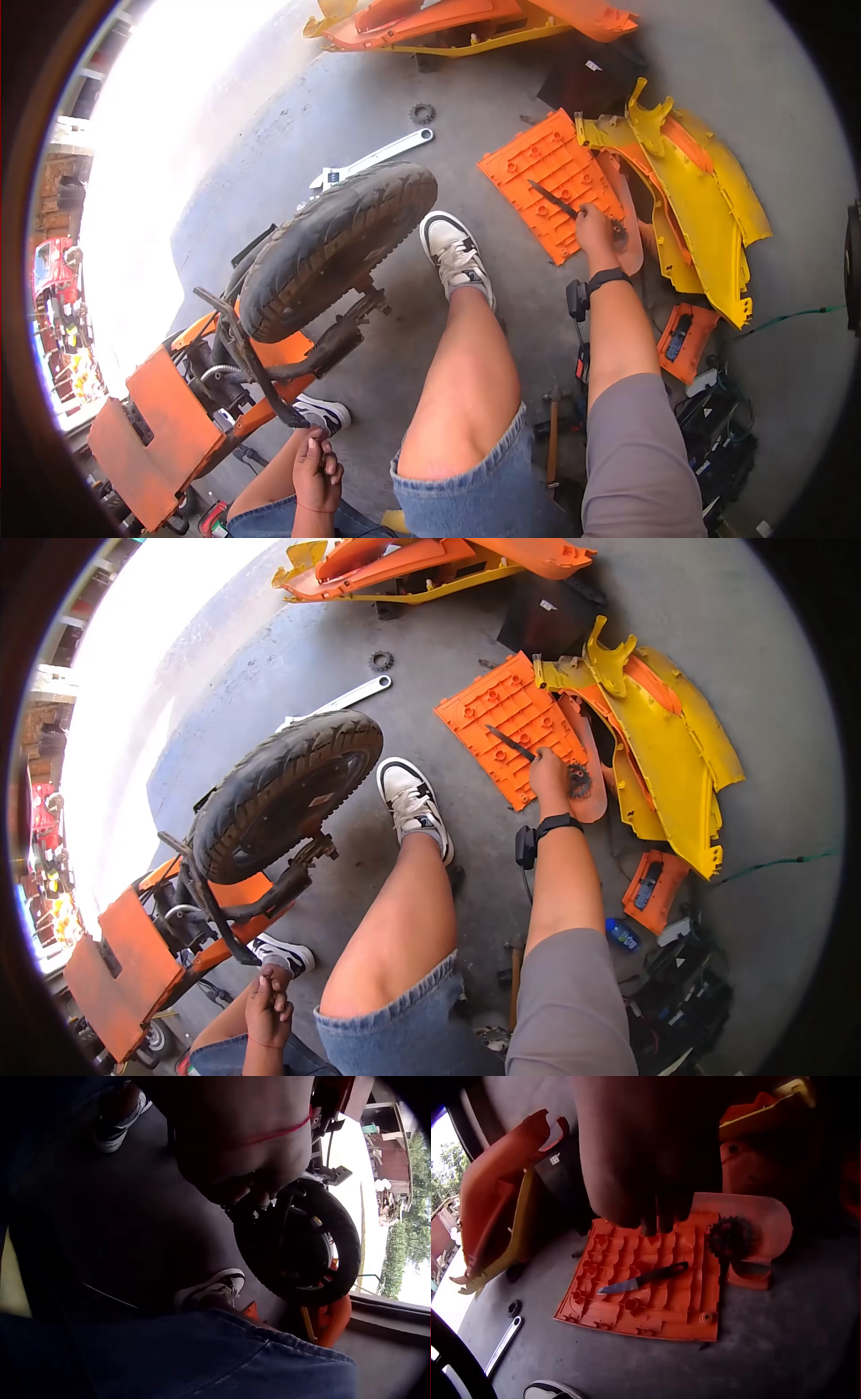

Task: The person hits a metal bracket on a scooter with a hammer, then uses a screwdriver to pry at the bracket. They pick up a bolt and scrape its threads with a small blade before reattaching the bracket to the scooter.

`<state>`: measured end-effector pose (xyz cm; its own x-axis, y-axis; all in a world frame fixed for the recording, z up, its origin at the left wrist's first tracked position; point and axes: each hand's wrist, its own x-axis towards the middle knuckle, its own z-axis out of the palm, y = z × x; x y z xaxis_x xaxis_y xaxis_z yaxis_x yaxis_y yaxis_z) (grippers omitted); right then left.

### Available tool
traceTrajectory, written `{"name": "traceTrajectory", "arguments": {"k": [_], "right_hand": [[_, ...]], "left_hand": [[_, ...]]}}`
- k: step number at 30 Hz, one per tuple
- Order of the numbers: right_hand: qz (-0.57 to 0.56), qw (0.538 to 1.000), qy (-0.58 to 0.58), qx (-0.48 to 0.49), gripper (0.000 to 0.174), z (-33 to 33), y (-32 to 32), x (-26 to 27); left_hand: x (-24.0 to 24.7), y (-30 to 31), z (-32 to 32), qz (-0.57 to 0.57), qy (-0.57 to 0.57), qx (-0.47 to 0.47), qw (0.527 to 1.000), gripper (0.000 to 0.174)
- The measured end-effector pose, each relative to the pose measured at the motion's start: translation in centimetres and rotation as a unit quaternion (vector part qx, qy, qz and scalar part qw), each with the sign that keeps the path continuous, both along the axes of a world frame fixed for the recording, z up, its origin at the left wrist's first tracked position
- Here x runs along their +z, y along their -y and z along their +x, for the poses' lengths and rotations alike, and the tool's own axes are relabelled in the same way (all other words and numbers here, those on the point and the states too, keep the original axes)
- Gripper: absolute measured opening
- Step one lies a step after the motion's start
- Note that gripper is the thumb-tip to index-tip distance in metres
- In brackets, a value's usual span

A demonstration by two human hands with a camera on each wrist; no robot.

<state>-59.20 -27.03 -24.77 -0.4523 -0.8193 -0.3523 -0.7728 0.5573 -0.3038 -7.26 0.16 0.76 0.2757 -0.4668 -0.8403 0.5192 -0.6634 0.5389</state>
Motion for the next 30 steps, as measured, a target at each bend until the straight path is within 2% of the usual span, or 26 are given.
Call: {"name": "traceTrajectory", "arguments": {"k": [2,4,5,7,8,10,11,14,15,16,17,18,19,20,21,22,24,26,28,30], "right_hand": [[0.028,0.999,0.004,-0.025,0.030,0.9,0.8,-2.8],[0.036,0.997,-0.060,0.031,0.028,0.9,1.2,-4.5],[0.047,0.997,-0.054,0.034,0.028,1.1,1.6,-4.9],[0.108,0.983,-0.138,0.051,0.026,1.8,2.2,-5.6],[0.109,0.984,-0.129,0.052,0.026,2.2,2.3,-6.1],[0.069,0.972,-0.198,0.105,0.028,2.1,1.9,-6.5],[0.065,0.973,-0.194,0.108,0.028,1.8,1.7,-6.9],[0.021,0.994,-0.102,0.044,0.031,2.8,1.3,-5.9],[0.011,0.997,-0.062,0.046,0.031,3.4,0.7,-4.4],[-0.019,0.998,0.064,0.008,0.032,3.6,0.1,-2.6],[-0.046,0.980,0.191,-0.026,0.034,4.3,-0.5,-0.1],[-0.056,0.955,0.287,-0.051,0.037,5.8,-1.2,4.6],[-0.058,0.955,0.290,-0.032,0.042,8.5,-1.9,11.1],[-0.085,0.955,0.283,0.036,0.042,8.6,-3.0,13.6],[-0.066,0.952,0.298,0.039,0.040,10.2,-3.7,18.2],[-0.120,0.953,0.252,0.114,0.037,10.5,-4.4,20.0],[-0.135,0.945,0.270,0.123,0.034,14.9,-5.1,27.9],[-0.142,0.939,0.283,0.134,0.032,20.0,-6.6,35.5],[-0.097,0.930,0.289,0.205,0.027,25.0,-8.0,41.0],[-0.069,0.901,0.374,0.211,0.017,29.6,-10.0,44.5]], "left_hand": [[-0.2,0.2,0.6,0.029,-0.005,-0.007,1.000,0.024],[0.0,-0.2,1.4,0.052,-0.026,-0.003,0.998,0.027],[0.0,-0.1,1.5,0.063,-0.020,-0.001,0.998,0.027],[0.4,0.6,1.9,0.063,-0.029,-0.004,0.998,0.028],[0.5,1.1,2.0,0.064,-0.020,-0.003,0.998,0.028],[1.0,2.0,1.8,0.078,-0.030,-0.044,0.996,0.028],[1.0,2.4,1.5,0.075,-0.025,-0.041,0.996,0.028],[2.2,2.5,1.0,0.071,-0.042,-0.109,0.991,0.027],[2.8,2.5,0.8,0.057,-0.066,-0.116,0.989,0.029],[3.4,2.5,0.9,0.039,-0.085,-0.123,0.988,0.029],[4.1,2.7,1.1,0.016,-0.103,-0.130,0.986,0.030],[5.1,3.5,1.0,-0.026,-0.108,-0.134,0.985,0.029],[6.3,4.1,1.1,-0.063,-0.113,-0.137,0.982,0.029],[7.3,4.2,1.4,-0.091,-0.103,-0.145,0.980,0.029],[8.0,4.7,1.9,-0.123,-0.094,-0.161,0.975,0.030],[9.0,5.2,2.4,-0.134,-0.093,-0.153,0.975,0.030],[10.8,6.0,3.0,-0.174,-0.064,-0.144,0.972,0.034],[11.9,6.2,3.7,-0.214,-0.101,-0.107,0.966,0.035],[12.5,5.8,4.8,-0.268,-0.169,-0.064,0.946,0.039],[13.5,5.6,5.8,-0.287,-0.183,-0.074,0.938,0.040]]}}
